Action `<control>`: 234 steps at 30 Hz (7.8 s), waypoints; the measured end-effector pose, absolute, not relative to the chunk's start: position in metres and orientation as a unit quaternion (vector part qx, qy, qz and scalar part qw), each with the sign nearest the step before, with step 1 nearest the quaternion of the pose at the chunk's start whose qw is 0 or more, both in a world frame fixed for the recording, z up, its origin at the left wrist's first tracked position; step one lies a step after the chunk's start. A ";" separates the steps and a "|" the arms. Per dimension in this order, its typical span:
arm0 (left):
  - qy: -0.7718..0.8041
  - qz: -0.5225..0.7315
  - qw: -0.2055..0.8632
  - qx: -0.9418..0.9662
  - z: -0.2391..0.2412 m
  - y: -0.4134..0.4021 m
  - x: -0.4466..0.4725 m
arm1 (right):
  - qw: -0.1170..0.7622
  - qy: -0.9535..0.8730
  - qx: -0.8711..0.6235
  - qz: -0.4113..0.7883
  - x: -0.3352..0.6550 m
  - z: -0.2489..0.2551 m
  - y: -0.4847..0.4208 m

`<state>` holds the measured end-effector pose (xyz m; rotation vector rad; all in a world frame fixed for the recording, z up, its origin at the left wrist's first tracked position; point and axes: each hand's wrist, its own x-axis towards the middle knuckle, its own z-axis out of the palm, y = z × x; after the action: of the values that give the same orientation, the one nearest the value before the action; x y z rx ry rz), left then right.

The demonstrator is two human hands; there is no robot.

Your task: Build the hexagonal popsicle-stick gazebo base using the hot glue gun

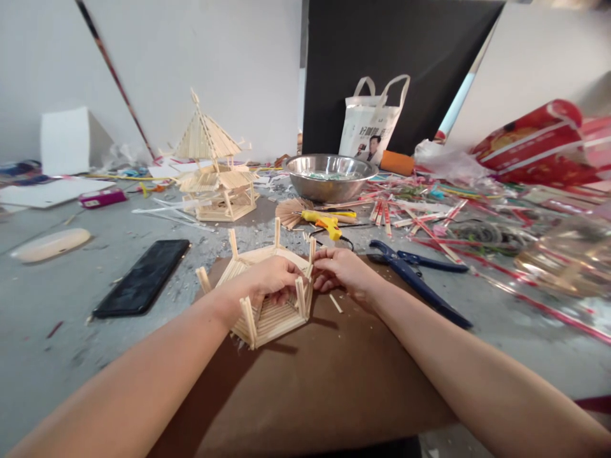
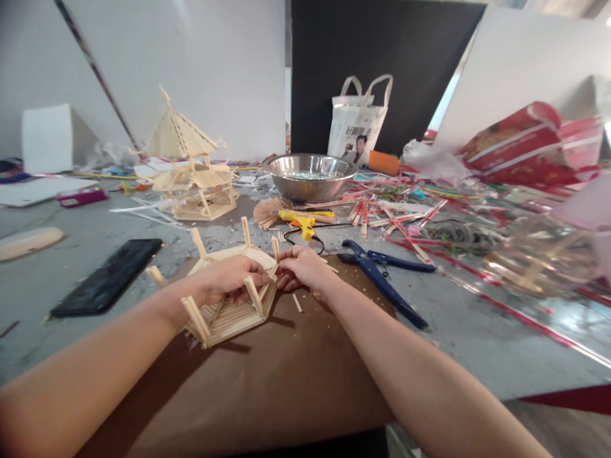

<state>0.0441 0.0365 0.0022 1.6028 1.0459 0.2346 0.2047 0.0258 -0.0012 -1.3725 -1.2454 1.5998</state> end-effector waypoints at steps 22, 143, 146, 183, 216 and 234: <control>0.477 0.130 0.586 0.643 0.007 0.028 0.048 | 0.336 -0.500 -0.488 0.632 0.208 -0.006 0.025; 0.423 0.192 0.688 0.557 0.003 0.022 0.035 | 0.206 -0.592 -0.451 0.635 0.221 0.005 0.020; 0.419 0.175 0.675 0.581 0.000 0.022 0.037 | 0.245 -0.580 -0.481 0.610 0.217 0.001 0.022; 0.446 0.150 0.595 0.652 0.000 0.021 0.047 | 0.236 -0.551 -0.510 0.617 0.210 -0.009 0.026; 0.417 0.016 0.587 0.694 0.013 0.017 0.037 | 0.185 -0.560 -0.504 0.632 0.210 -0.005 0.026; 0.405 0.023 0.599 0.691 0.007 0.019 0.036 | 0.178 -0.583 -0.504 0.613 0.208 -0.009 0.028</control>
<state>0.0365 0.0195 0.0068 1.6023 0.9388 0.0524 0.2083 0.0281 -0.0090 -1.4253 -1.6482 1.7335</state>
